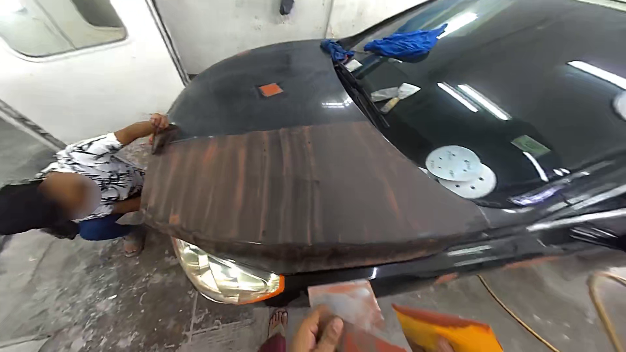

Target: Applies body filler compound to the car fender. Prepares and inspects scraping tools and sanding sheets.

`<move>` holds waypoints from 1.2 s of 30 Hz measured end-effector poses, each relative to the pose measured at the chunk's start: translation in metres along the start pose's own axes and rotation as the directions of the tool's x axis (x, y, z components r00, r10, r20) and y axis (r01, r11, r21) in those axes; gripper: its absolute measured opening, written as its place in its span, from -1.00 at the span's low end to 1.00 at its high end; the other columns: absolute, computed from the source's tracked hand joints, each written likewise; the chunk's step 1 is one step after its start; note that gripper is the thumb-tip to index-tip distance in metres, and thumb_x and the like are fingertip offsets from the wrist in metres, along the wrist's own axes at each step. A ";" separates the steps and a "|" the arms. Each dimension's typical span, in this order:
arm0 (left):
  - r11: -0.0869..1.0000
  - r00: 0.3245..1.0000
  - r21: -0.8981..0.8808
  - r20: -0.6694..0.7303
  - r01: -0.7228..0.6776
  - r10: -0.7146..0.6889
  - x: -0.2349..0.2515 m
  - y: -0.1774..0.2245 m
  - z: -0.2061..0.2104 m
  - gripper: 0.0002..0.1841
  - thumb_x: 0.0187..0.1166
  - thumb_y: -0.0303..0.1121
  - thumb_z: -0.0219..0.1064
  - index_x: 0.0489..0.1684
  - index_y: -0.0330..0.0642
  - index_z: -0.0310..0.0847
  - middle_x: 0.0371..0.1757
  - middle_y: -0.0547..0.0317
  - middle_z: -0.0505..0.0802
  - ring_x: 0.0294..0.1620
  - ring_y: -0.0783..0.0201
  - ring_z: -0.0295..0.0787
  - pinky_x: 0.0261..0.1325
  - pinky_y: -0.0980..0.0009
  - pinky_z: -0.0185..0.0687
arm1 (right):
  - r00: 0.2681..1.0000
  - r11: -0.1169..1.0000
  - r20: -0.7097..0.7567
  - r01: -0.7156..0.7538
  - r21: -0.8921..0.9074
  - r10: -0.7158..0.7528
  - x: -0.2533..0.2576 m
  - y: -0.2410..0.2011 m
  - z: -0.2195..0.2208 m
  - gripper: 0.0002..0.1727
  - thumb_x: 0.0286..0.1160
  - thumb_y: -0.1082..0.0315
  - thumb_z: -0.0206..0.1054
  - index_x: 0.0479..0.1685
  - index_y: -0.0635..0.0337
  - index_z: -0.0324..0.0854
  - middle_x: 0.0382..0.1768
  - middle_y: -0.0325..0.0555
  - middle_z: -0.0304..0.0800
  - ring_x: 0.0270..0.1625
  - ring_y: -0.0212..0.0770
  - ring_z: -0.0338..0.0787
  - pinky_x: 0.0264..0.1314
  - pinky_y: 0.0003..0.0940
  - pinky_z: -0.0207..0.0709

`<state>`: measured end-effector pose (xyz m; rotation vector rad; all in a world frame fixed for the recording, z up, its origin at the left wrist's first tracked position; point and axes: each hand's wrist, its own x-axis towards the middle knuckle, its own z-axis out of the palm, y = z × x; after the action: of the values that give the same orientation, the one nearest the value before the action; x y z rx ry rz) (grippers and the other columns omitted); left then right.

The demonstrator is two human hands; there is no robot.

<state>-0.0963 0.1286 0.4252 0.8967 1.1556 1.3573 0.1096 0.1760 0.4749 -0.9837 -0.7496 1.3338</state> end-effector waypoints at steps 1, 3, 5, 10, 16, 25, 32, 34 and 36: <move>1.000 0.999 0.005 -0.018 -0.029 0.029 -0.001 0.008 -0.002 -0.80 0.79 -0.41 0.14 -0.01 -0.34 0.65 -0.26 0.23 0.85 -0.19 0.43 0.81 0.00 0.34 0.78 | 0.998 0.998 0.070 0.003 0.067 -0.007 -0.001 -0.004 0.009 -0.74 0.60 0.48 0.33 0.20 0.09 0.59 0.08 0.01 0.88 0.17 -0.02 0.88 0.34 0.03 0.73; 0.993 0.993 0.053 -0.052 -0.102 0.105 0.003 0.016 -0.006 -0.80 0.79 -0.39 0.17 0.01 -0.33 0.65 -0.23 0.22 0.87 -0.17 0.41 0.84 0.02 0.34 0.81 | 0.978 0.990 0.204 0.022 0.139 -0.051 0.000 -0.013 0.025 -0.70 0.64 0.45 0.31 0.28 0.03 0.71 0.23 0.10 0.86 0.31 0.08 0.84 0.43 0.06 0.68; 0.980 0.981 0.101 -0.083 -0.169 0.177 0.011 0.018 -0.008 -0.79 0.78 -0.31 0.20 -0.02 -0.29 0.66 -0.23 0.23 0.86 -0.18 0.41 0.84 0.00 0.35 0.82 | 0.968 0.991 0.227 0.088 0.105 -0.110 -0.004 -0.019 0.036 -0.67 0.58 0.46 0.37 0.24 -0.08 0.74 0.19 0.01 0.89 0.23 -0.01 0.88 0.34 -0.02 0.74; 0.904 0.932 0.259 -0.037 -0.340 0.361 0.035 0.024 -0.009 -0.66 0.78 -0.05 0.20 -0.18 -0.15 0.64 -0.34 0.27 0.77 -0.30 0.42 0.75 -0.14 0.41 0.76 | 0.892 0.925 0.364 0.345 -0.160 -0.269 -0.006 -0.026 0.035 -0.70 0.48 0.54 0.44 0.03 -0.12 0.73 0.01 -0.26 0.95 0.09 -0.27 0.93 0.23 -0.26 0.81; 0.784 0.874 0.386 0.213 -0.486 0.437 0.059 0.040 0.009 -0.57 0.75 0.09 0.14 -0.25 -0.10 0.59 -0.42 0.30 0.72 -0.35 0.48 0.69 -0.18 0.48 0.70 | 0.785 0.557 0.601 0.568 -0.606 -0.147 -0.004 -0.070 -0.012 -0.80 0.71 0.28 0.31 0.10 0.14 0.76 -0.17 -0.22 0.92 -0.14 -0.52 0.86 -0.03 -0.53 0.76; 0.889 0.849 0.137 0.389 -0.436 0.357 0.084 0.036 0.094 -0.65 0.79 -0.03 0.15 -0.22 -0.10 0.62 -0.35 0.33 0.76 -0.30 0.52 0.73 -0.14 0.52 0.73 | 0.870 0.549 0.432 0.487 -0.680 -0.237 -0.012 -0.122 -0.102 -0.75 0.79 0.23 0.20 0.13 0.17 0.70 -0.19 -0.21 0.88 -0.14 -0.51 0.84 -0.03 -0.52 0.76; 0.966 0.863 0.035 0.459 -0.258 0.214 0.076 0.025 0.198 -0.71 0.82 -0.14 0.13 -0.15 -0.16 0.60 -0.33 0.29 0.79 -0.31 0.47 0.77 -0.14 0.50 0.78 | 0.874 0.542 0.363 0.486 -0.686 -0.324 -0.016 -0.153 -0.191 -0.75 0.78 0.26 0.21 0.16 0.15 0.72 -0.14 -0.21 0.90 -0.08 -0.50 0.85 0.05 -0.50 0.75; 0.968 0.853 0.035 0.482 -0.250 0.203 0.071 0.021 0.231 -0.73 0.82 -0.15 0.12 -0.13 -0.14 0.60 -0.33 0.32 0.80 -0.30 0.49 0.79 -0.13 0.50 0.79 | 0.878 0.539 0.318 0.472 -0.698 -0.358 -0.013 -0.165 -0.223 -0.74 0.78 0.27 0.21 0.20 0.12 0.72 -0.10 -0.21 0.90 -0.08 -0.45 0.86 0.03 -0.46 0.78; 0.964 0.832 0.011 0.508 -0.265 0.223 0.069 0.013 0.265 -0.74 0.81 -0.15 0.13 -0.12 -0.11 0.62 -0.32 0.33 0.83 -0.30 0.49 0.81 -0.13 0.50 0.81 | 0.893 0.628 0.146 0.408 -0.663 -0.426 -0.015 -0.186 -0.255 -0.69 0.78 0.25 0.20 0.35 0.06 0.65 -0.02 -0.21 0.90 -0.05 -0.34 0.89 0.01 -0.38 0.83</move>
<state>0.1457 0.2367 0.4954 1.4019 0.7058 1.1744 0.4159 0.1298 0.5360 -1.2871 -1.4168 0.6103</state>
